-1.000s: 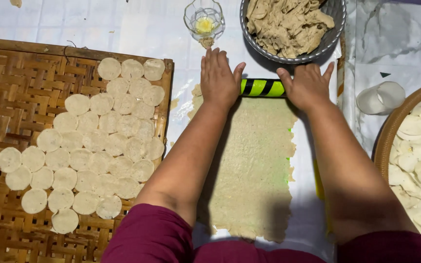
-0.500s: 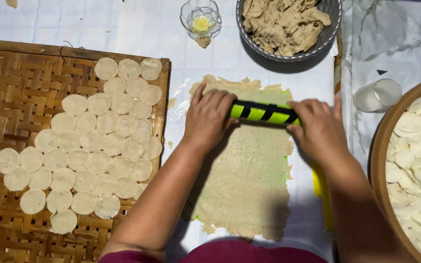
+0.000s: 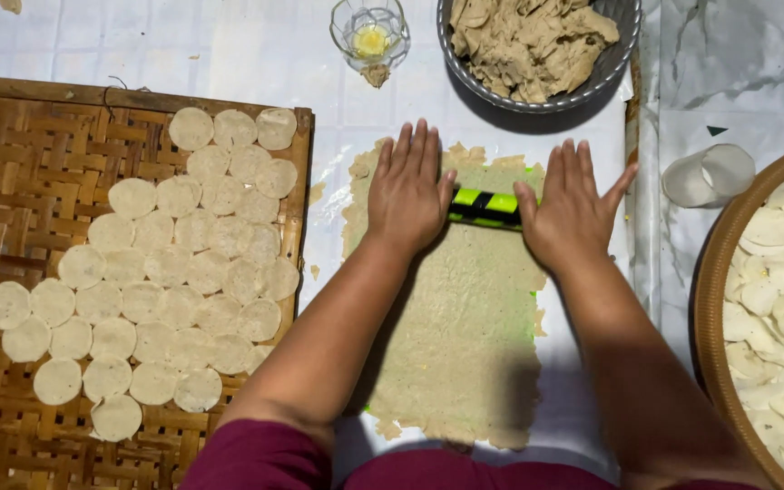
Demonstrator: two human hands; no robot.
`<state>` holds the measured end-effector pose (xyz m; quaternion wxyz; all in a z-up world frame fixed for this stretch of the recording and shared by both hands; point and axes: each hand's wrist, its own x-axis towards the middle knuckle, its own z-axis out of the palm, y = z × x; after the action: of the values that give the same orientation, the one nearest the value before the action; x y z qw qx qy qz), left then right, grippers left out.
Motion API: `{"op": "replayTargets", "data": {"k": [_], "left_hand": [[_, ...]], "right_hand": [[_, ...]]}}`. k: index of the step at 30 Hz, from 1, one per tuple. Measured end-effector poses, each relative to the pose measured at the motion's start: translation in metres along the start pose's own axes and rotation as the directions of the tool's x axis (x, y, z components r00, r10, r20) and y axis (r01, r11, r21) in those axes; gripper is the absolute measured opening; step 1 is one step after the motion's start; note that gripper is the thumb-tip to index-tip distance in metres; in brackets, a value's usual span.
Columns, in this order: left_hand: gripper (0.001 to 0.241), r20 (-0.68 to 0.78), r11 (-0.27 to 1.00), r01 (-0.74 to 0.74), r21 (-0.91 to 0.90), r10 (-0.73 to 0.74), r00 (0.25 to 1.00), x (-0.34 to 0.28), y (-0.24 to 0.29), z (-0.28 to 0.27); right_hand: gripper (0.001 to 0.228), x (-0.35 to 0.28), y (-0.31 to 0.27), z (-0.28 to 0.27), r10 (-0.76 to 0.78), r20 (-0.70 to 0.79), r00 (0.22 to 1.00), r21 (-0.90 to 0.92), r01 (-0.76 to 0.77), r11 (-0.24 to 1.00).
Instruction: Roll out dough and cut into small circles using a round cutter, then place onto a woven drying tray.
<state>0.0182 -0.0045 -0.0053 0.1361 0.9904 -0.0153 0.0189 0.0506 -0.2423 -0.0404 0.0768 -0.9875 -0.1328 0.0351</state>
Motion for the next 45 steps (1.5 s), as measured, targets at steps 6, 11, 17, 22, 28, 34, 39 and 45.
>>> {"op": "replayTargets", "data": {"k": [6, 11, 17, 22, 28, 34, 39, 45], "left_hand": [[0.079, 0.092, 0.994, 0.039, 0.103, -0.049, 0.995, 0.051, -0.004, -0.003], [0.064, -0.019, 0.995, 0.044, -0.095, -0.046, 0.999, -0.020, 0.012, 0.001], [0.065, -0.016, 0.999, 0.000, -0.032, -0.001, 1.000, -0.002, 0.008, 0.026], [0.074, 0.044, 0.998, 0.063, 0.007, -0.064, 0.997, 0.053, 0.004, 0.017], [0.090, 0.117, 0.987, -0.012, -0.163, 0.031, 0.993, 0.071, -0.029, 0.013], [0.051, -0.072, 0.937, -0.342, 0.070, 0.346, 0.935, 0.039, -0.040, -0.023], [0.028, -0.418, 0.971, -0.235, -0.053, 0.192, 0.888, -0.048, -0.058, -0.056], [0.041, -0.279, 0.970, 0.003, -0.242, -0.073, 0.957, -0.138, -0.046, -0.048]], "right_hand": [[0.065, 0.042, 0.005, -0.007, -0.041, -0.183, 0.982, 0.023, 0.046, 0.999], [0.062, -0.040, -0.027, -0.017, -0.036, -0.234, 0.971, 0.156, 0.074, 0.985], [0.082, -0.017, -0.023, -0.007, -0.006, -0.003, 1.000, 0.086, 0.007, 0.996], [0.077, 0.052, 0.009, 0.005, -0.015, 0.021, 1.000, 0.012, 0.015, 1.000], [0.086, 0.081, 0.043, -0.038, -0.243, 0.345, 0.906, 0.260, 0.157, 0.953], [0.061, 0.039, 0.026, -0.065, -0.297, 0.176, 0.938, 0.145, 0.274, 0.951], [0.061, -0.041, -0.024, -0.061, -0.288, 0.069, 0.955, 0.149, 0.276, 0.950], [0.059, -0.090, -0.058, -0.027, -0.392, 0.017, 0.920, 0.125, 0.387, 0.914]]}}
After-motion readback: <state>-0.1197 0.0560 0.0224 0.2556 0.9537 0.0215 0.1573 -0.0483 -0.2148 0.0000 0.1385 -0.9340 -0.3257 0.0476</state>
